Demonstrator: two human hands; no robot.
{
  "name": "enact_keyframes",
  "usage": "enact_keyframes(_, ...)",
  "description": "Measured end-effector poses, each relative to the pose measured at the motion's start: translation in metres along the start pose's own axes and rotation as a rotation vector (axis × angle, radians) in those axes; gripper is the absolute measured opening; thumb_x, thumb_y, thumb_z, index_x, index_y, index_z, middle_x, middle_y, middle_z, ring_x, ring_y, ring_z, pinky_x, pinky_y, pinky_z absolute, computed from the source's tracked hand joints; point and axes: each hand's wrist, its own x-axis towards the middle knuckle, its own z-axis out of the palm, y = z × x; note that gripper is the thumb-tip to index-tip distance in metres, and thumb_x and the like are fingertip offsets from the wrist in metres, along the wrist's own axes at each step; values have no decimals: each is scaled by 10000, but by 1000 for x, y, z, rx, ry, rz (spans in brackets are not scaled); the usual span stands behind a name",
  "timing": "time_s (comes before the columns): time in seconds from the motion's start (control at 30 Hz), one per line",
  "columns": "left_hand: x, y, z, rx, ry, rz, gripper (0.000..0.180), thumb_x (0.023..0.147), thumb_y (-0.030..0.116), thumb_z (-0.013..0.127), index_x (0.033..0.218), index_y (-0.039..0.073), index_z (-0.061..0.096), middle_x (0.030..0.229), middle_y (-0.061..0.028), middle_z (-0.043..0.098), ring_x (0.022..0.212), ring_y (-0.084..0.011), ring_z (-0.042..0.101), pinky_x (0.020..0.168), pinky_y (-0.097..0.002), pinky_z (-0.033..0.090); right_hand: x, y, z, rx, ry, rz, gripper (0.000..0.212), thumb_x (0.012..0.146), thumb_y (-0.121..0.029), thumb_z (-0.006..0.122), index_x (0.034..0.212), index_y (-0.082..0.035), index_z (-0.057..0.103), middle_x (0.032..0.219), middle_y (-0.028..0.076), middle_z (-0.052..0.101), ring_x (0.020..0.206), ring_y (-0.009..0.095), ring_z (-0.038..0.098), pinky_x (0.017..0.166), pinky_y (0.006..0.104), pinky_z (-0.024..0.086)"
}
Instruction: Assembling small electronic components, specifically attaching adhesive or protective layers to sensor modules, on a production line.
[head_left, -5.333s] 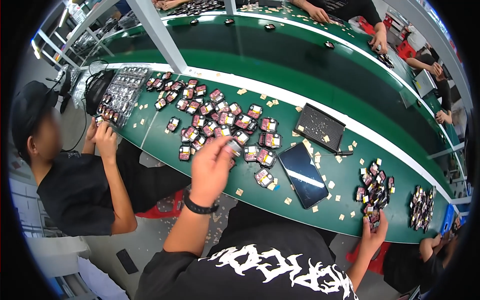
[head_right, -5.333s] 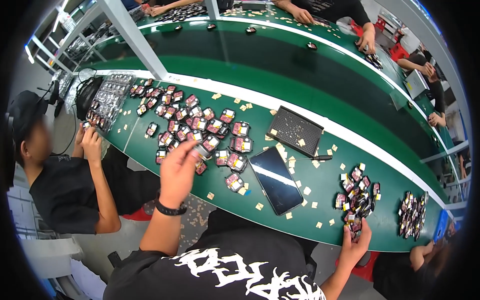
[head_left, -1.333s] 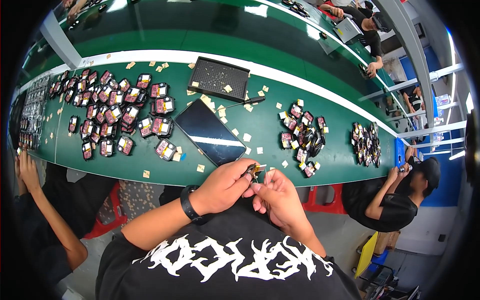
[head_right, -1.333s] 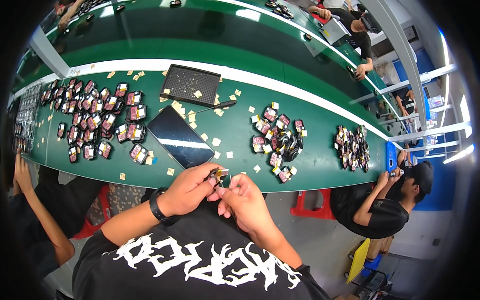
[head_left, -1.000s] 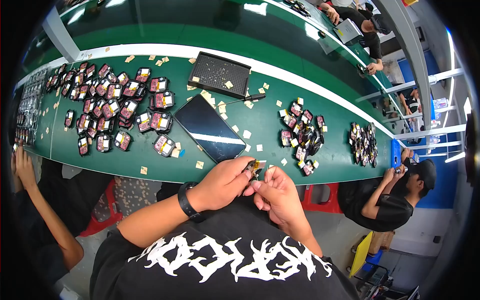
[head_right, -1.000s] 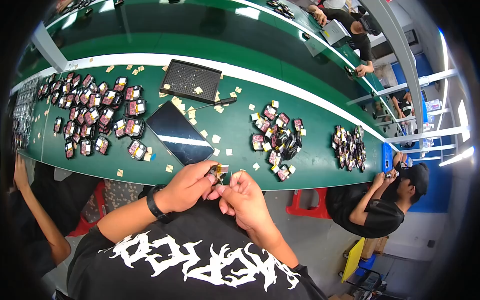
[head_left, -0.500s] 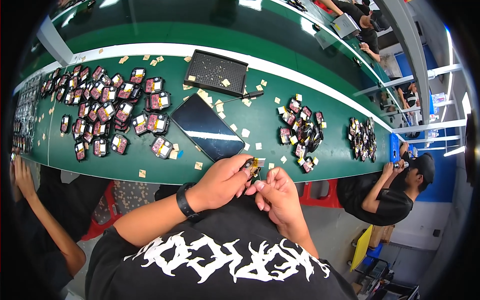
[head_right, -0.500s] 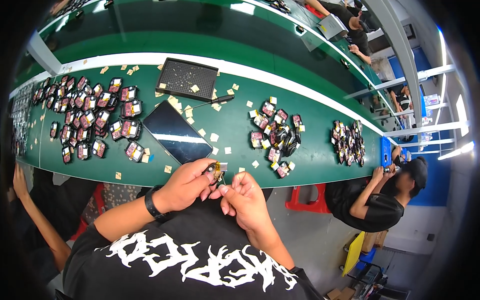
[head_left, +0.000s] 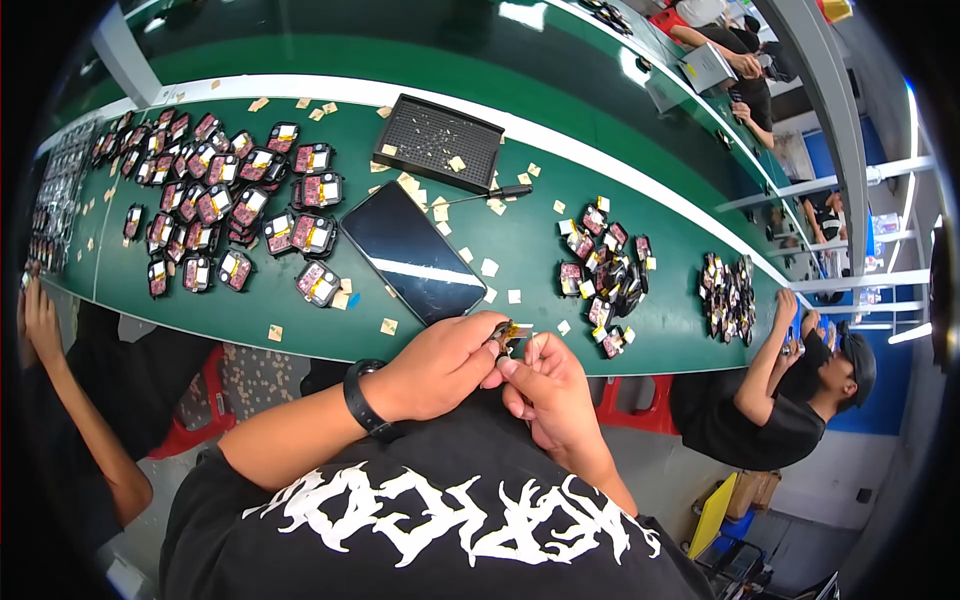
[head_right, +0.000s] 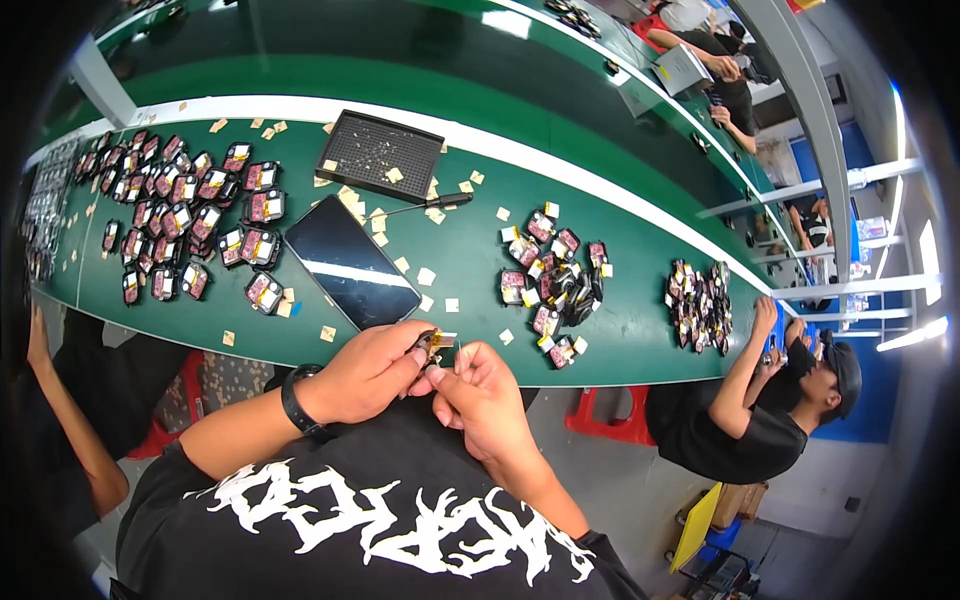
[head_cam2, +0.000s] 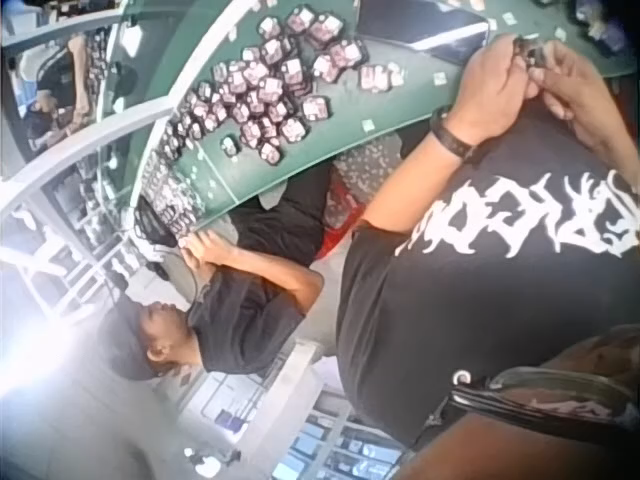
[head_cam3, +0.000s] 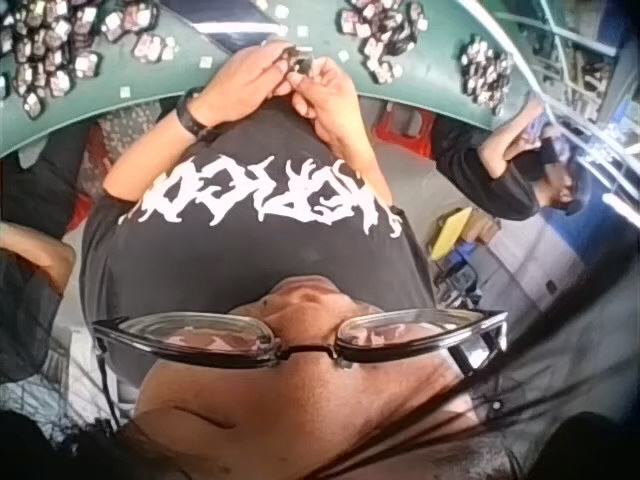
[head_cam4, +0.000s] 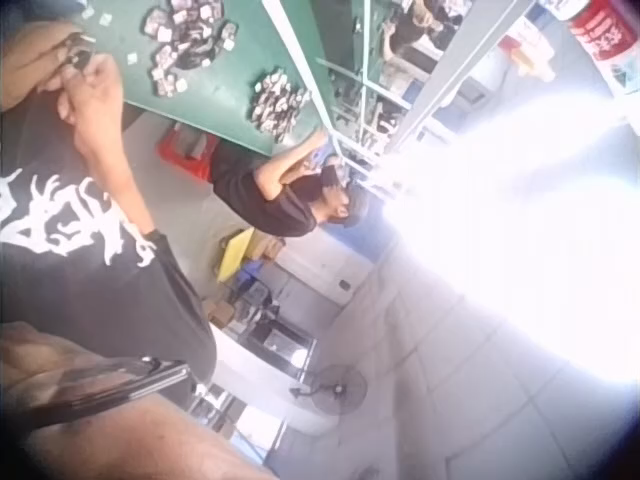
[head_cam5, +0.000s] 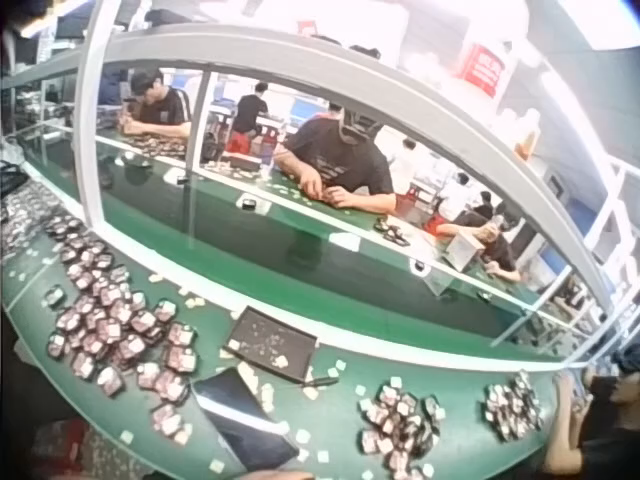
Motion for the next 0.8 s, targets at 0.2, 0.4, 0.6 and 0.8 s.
enact_keyframes(0.2,-2,-1,2,-28,8,-17,246,1035,107,446,1214,-7,568,742,-45,613,580,-149,564,563,-324,457,2,5,-8,-55,-46,-28,216,990,8,616,934,-104,440,874,201,706,499,91,517,411,207,311)
enact_keyframes(0.4,-3,2,5,-174,-4,-176,270,1045,115,456,1255,-10,572,805,-19,600,592,-76,521,554,-261,433,4,8,-16,-1,-67,-82,220,998,-10,620,930,-112,437,847,202,702,475,89,497,406,207,304)
enact_keyframes(0.6,-4,0,8,-251,45,-255,282,1044,113,476,1271,-24,571,819,-30,598,599,-58,509,557,-246,433,-1,5,-30,95,-58,-89,155,1003,-92,646,970,-121,497,740,154,687,424,83,450,398,202,280)
enact_keyframes(0.8,-2,-4,12,-46,55,-145,267,1041,120,488,1242,-19,594,784,-16,599,598,-54,505,563,-238,431,2,-7,-29,-108,41,-265,354,950,-75,715,1277,-29,590,695,3,613,497,35,474,440,189,313)
